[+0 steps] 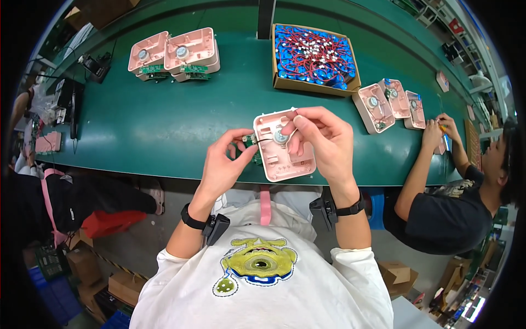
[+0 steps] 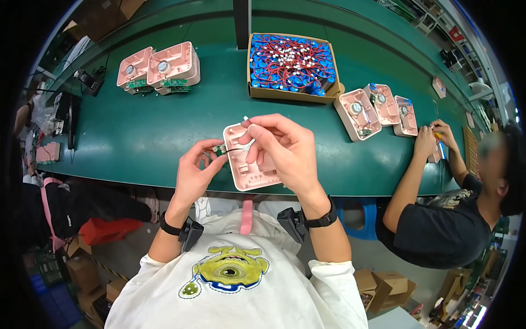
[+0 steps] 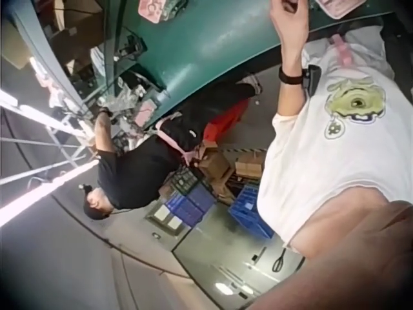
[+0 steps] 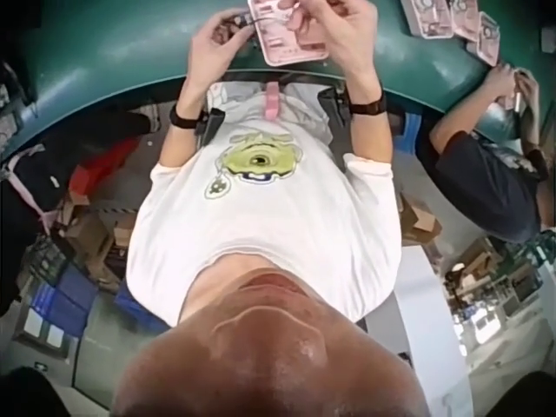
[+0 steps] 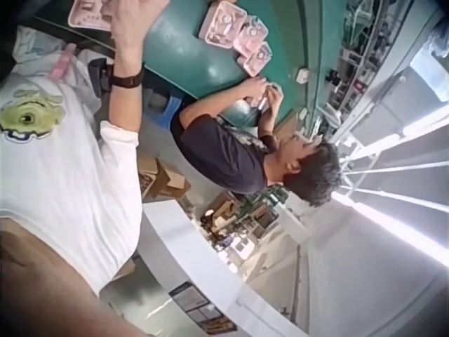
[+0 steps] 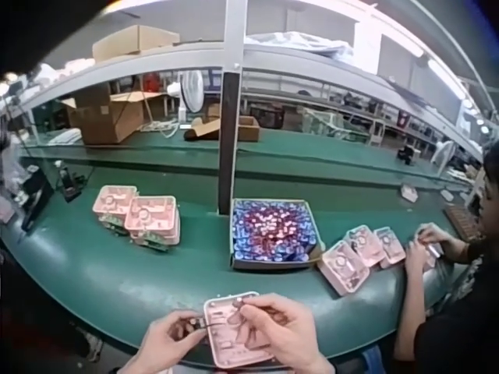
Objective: The worker is assembling small electronic components into plastic holders on a factory production line.
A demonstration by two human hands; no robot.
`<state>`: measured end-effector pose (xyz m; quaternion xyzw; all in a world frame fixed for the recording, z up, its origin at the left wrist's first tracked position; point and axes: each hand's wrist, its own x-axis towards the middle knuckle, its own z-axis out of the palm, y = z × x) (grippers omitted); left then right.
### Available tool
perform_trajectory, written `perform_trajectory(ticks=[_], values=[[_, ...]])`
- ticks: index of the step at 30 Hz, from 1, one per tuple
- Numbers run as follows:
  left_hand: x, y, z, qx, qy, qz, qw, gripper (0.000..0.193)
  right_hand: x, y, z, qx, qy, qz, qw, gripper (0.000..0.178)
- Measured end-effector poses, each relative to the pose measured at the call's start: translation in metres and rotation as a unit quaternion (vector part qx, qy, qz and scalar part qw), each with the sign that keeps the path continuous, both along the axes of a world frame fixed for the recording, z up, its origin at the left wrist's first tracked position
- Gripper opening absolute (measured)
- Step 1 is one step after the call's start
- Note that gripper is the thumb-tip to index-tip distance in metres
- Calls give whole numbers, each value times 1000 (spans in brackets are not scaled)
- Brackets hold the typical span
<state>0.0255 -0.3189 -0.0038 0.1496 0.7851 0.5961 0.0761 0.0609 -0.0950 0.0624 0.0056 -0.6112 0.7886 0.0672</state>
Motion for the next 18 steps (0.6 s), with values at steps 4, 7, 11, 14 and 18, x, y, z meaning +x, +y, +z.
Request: perform_trajectory(ticks=[4, 7, 11, 14, 18], values=[[-3, 1, -2, 13, -28, 8, 999, 27, -1, 3, 4, 3, 21, 2, 1000, 17], [-3, 1, -4, 51, -32, 16, 998, 27, 1, 5, 4, -5, 26, 17, 1000, 17], [-4, 1, -3, 57, -9, 22, 998, 25, 4, 4, 7, -9, 18, 24, 1000, 18], [-4, 4, 2, 64, 43, 8, 997, 23, 6, 3, 8, -26, 16, 51, 998, 17], [-2, 4, 6, 76, 4, -6, 997, 25, 12, -2, 4, -41, 2, 105, 994, 16]])
